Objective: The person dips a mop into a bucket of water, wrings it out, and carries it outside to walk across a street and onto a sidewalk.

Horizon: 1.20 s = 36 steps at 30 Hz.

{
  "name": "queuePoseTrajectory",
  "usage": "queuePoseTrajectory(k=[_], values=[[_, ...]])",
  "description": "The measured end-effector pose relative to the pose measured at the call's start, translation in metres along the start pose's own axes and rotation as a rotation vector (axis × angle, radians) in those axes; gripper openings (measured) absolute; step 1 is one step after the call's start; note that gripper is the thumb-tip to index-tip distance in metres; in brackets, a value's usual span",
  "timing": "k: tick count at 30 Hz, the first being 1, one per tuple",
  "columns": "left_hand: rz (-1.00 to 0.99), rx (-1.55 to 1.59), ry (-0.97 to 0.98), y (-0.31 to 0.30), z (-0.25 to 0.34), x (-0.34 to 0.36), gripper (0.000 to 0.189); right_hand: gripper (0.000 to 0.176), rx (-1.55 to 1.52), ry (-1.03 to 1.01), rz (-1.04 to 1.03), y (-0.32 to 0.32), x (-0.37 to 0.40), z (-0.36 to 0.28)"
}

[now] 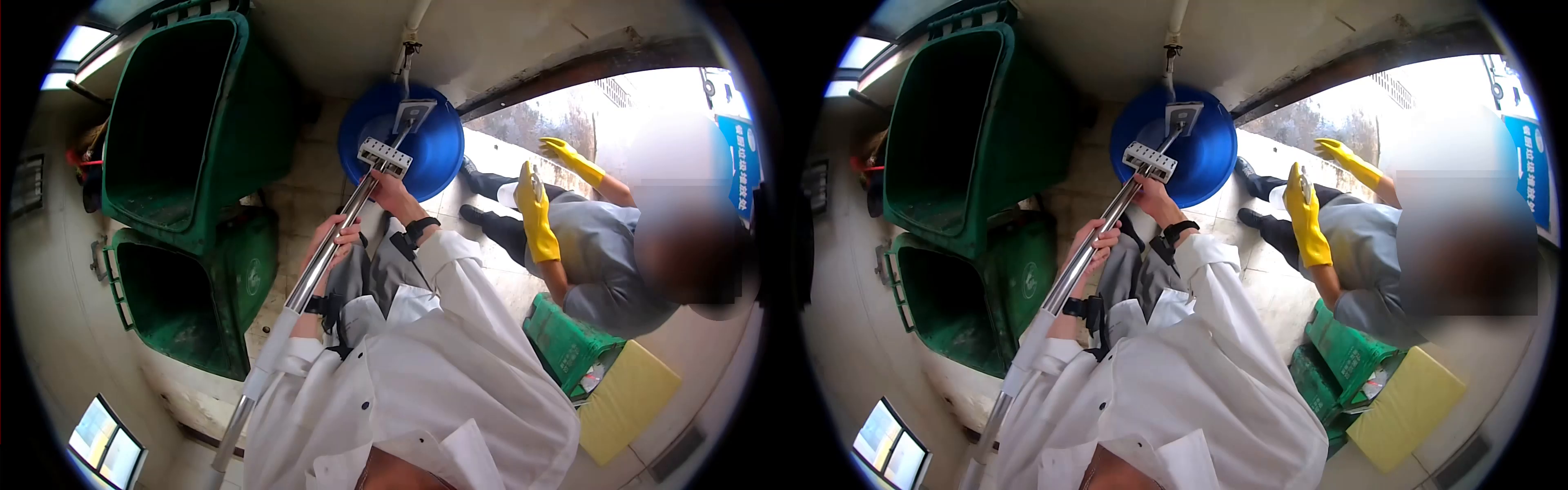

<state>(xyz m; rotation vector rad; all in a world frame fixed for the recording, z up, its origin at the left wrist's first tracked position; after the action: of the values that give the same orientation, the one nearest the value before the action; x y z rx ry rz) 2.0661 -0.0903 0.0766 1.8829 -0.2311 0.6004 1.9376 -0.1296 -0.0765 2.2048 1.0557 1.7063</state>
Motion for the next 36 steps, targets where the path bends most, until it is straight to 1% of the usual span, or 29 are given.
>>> queuePoseTrajectory(k=[1, 2, 3, 6, 10, 13, 15, 16, 18, 19, 21, 22, 23, 25, 26, 27, 31, 33, 35, 36], values=[[0.034, 0.017, -0.008, 0.003, 0.001, -0.002, 0.031, 0.012, 0.01, -0.009, 0.011, -0.002, -0.003, -0.001], [-0.052, 0.01, -0.047, -0.003, 0.003, -0.008, 0.034, 0.012, 0.021, -0.017, -0.014, -0.002, -0.009, -0.002], [-0.043, 0.012, -0.05, -0.002, 0.004, -0.011, 0.034, 0.012, 0.014, -0.012, -0.009, 0.001, -0.009, -0.005], [-0.071, 0.074, -0.007, 0.0, 0.006, -0.023, 0.035, 0.011, 0.045, 0.015, 0.036, -0.001, -0.013, -0.014], [-0.089, 0.05, -0.014, 0.003, 0.005, -0.027, 0.035, 0.012, 0.068, -0.012, 0.005, -0.002, -0.018, -0.015], [-0.048, 0.008, 0.008, 0.001, 0.003, -0.026, 0.033, 0.012, 0.035, -0.002, -0.004, -0.002, -0.015, -0.013], [0.008, 0.022, 0.025, -0.004, 0.004, -0.025, 0.035, 0.011, -0.004, 0.035, 0.06, -0.007, -0.015, -0.007], [0.009, 0.021, 0.027, -0.006, 0.004, -0.024, 0.035, 0.011, -0.005, 0.036, 0.058, -0.007, -0.015, -0.005], [0.049, -0.011, 0.022, -0.012, -0.001, -0.02, 0.035, 0.01, -0.029, 0.059, -0.016, -0.005, -0.011, -0.002], [0.048, -0.013, 0.019, -0.015, -0.006, -0.017, 0.035, 0.01, -0.031, 0.055, -0.014, -0.008, -0.005, 0.0], [0.014, -0.039, 0.013, -0.015, -0.012, -0.01, 0.038, 0.011, 0.032, 0.014, -0.07, -0.005, 0.004, 0.0], [0.003, -0.043, 0.021, -0.013, -0.015, -0.004, 0.043, 0.011, 0.036, 0.013, -0.073, -0.004, 0.009, 0.001], [0.0, -0.042, 0.026, -0.013, -0.02, 0.002, 0.043, 0.012, 0.026, 0.018, -0.075, -0.003, 0.014, 0.003], [0.095, -0.067, 0.067, -0.017, -0.024, 0.014, 0.047, 0.013, 0.019, 0.026, -0.08, 0.0, 0.023, 0.004], [0.053, -0.101, 0.047, -0.018, -0.028, 0.016, 0.05, 0.015, -0.007, 0.036, -0.105, 0.002, 0.03, 0.0], [0.054, -0.097, 0.051, -0.016, -0.031, 0.019, 0.05, 0.016, -0.034, 0.039, -0.134, 0.007, 0.033, -0.001], [0.056, -0.004, 0.121, -0.019, -0.038, 0.027, 0.051, 0.02, -0.066, 0.044, -0.139, 0.016, 0.037, 0.007], [0.051, 0.039, 0.154, -0.018, -0.044, 0.031, 0.052, 0.015, -0.159, -0.002, -0.12, 0.018, 0.04, 0.005], [0.035, 0.061, 0.15, -0.021, -0.045, 0.028, 0.043, 0.017, -0.128, 0.005, -0.095, 0.018, 0.038, 0.003], [0.018, 0.142, 0.116, -0.021, -0.048, 0.027, 0.043, 0.018, -0.1, 0.006, -0.106, 0.018, 0.038, 0.002]])
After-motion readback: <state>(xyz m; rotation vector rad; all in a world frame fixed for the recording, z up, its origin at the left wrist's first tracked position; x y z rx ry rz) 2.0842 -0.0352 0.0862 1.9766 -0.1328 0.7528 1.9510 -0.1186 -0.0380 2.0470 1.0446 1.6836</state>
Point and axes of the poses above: each hand's wrist, its own x-axis away from the middle knuckle, its own y-axis out of the palm, z = x × y, the point moved 7 cm from there along -x, towards the middle knuckle, and after that the axes turned 8 degrees about -y, right-handed, at the moved point
